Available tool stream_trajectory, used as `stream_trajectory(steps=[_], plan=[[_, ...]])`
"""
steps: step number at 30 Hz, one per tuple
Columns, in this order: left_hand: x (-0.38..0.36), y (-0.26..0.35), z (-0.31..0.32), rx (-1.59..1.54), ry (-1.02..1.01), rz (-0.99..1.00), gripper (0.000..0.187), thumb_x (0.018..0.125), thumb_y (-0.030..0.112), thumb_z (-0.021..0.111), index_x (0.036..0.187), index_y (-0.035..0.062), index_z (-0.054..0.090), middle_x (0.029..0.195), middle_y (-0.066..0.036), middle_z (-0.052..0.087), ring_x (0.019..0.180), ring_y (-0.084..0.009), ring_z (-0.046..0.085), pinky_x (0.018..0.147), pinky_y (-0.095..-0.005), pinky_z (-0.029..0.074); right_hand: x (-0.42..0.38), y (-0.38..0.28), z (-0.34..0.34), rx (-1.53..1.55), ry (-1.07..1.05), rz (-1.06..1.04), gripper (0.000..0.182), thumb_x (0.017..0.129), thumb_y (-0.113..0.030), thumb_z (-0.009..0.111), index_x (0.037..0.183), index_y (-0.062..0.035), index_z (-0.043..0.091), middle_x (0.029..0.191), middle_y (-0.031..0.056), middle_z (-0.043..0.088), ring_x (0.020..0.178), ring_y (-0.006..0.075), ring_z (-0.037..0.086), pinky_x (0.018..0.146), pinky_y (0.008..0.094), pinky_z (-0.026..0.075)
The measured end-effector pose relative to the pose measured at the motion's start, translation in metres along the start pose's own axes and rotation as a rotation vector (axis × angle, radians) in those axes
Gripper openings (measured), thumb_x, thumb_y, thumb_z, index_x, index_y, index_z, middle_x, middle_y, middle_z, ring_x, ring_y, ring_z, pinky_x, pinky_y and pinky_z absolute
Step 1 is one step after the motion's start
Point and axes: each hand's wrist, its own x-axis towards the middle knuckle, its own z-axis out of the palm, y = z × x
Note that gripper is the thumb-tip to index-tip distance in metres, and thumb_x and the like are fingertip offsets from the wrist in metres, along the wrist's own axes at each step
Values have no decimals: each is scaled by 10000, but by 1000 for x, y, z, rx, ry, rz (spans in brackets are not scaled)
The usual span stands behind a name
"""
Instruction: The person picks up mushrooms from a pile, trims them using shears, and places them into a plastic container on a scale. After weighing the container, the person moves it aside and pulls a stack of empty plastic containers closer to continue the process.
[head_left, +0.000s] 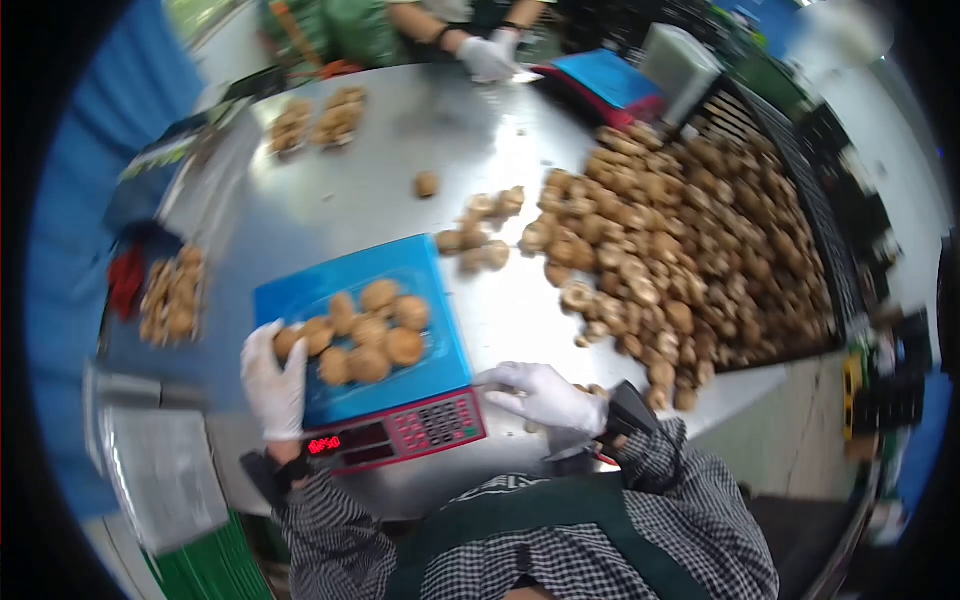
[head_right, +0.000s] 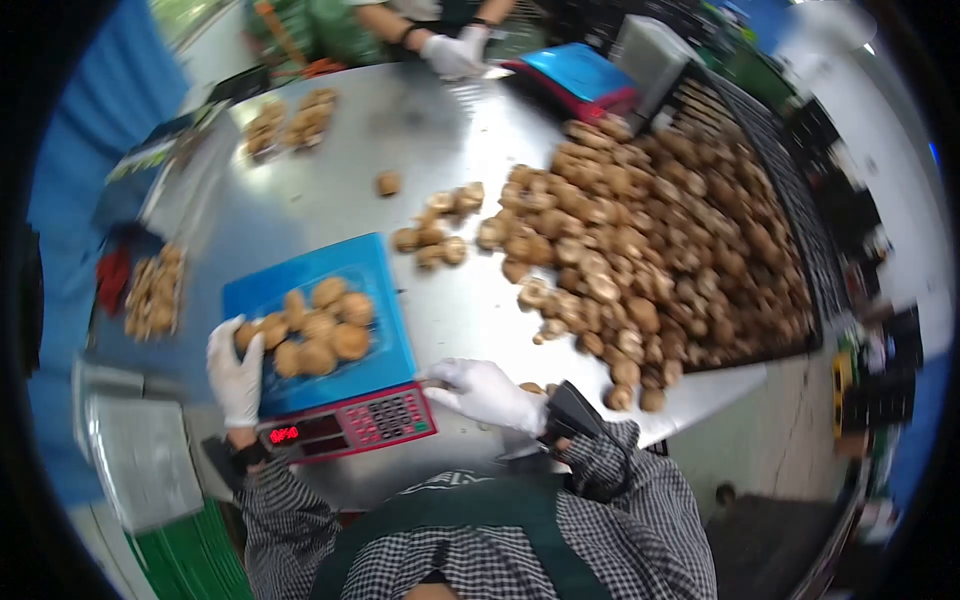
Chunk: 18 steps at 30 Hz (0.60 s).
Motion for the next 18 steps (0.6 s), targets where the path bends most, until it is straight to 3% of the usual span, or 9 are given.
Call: stream_trajectory(steps=[2, 4, 6, 8, 10, 12, 14, 16, 18], plan=[[-2, -8, 3, -4, -22, -14, 324, 856, 170, 671, 1134, 26, 586, 1115, -134, 598, 1063, -298, 567, 946, -376, 428, -10, 25, -8, 112, 78, 3, 269, 918, -249, 604, 1134, -92, 638, 1032, 122, 660, 936, 273, 639, 852, 349, 510], [-5, -6, 0, 20, -58, -46, 357, 886, 191, 649, 1192, 25, 571, 1175, -139, 578, 1113, -282, 547, 987, -378, 405, -26, 7, -52, 30, 200, 176, 281, 891, -213, 623, 1145, -93, 626, 1040, 103, 646, 941, 271, 623, 815, 364, 515], [-6, 5, -5, -11, -4, -47, 368, 887, 185, 646, 1206, 21, 564, 1201, -145, 564, 1141, -286, 533, 1001, -381, 393, -32, 88, -65, -3, 521, 102, 342, 829, -196, 670, 1154, -105, 614, 1055, 97, 627, 997, 284, 589, 843, 385, 496], [-6, 23, -12, -40, 54, -56, 380, 887, 179, 643, 1220, 17, 556, 1227, -150, 551, 1169, -290, 519, 1015, -384, 382, -42, 99, -100, -636, 813, 122, 432, 770, -206, 710, 1172, -101, 591, 1088, 101, 604, 1052, 297, 547, 880, 409, 467], [-7, 48, -21, -104, 65, -39, 376, 892, 150, 634, 1230, 9, 549, 1257, -138, 538, 1195, -268, 506, 1037, -377, 367, -53, 134, -113, -811, 813, 329, 479, 764, -249, 722, 1188, -84, 572, 1103, 113, 592, 1096, 307, 516, 920, 415, 439], [-12, 84, -19, -224, -15, 68, 330, 905, 111, 596, 1218, 12, 567, 1268, -121, 538, 1208, -252, 496, 1054, -381, 354, -63, 146, -124, -759, 697, 332, 485, 792, -258, 702, 1211, -64, 555, 1100, 126, 590, 1061, 322, 533, 906, 393, 455], [-20, 132, -11, -322, -121, 186, 330, 829, 42, 613, 1158, 29, 598, 1223, -104, 576, 1195, -252, 510, 1055, -392, 355, -64, 151, -122, -425, 897, 233, 464, 866, -269, 660, 1259, -52, 541, 1064, 94, 621, 935, 262, 583, 837, 346, 482], [-34, 170, 5, -472, -299, 238, 304, 782, 47, 641, 1086, 41, 626, 1183, -105, 598, 1154, -264, 537, 1031, -379, 382, -67, 137, -123, 395, 923, 196, 440, 946, -295, 579, 1312, -57, 521, 1076, 57, 642, 849, 188, 592, 791, 299, 487], [-42, 203, 33, -603, -425, 307, 330, 754, 70, 686, 1079, 48, 639, 1161, -111, 613, 1103, -267, 575, 979, -361, 426, -76, 121, -121, 945, 765, 191, 418, 994, -294, 484, 1320, -34, 514, 1175, 70, 619, 1003, 166, 589, 860, 286, 477]])
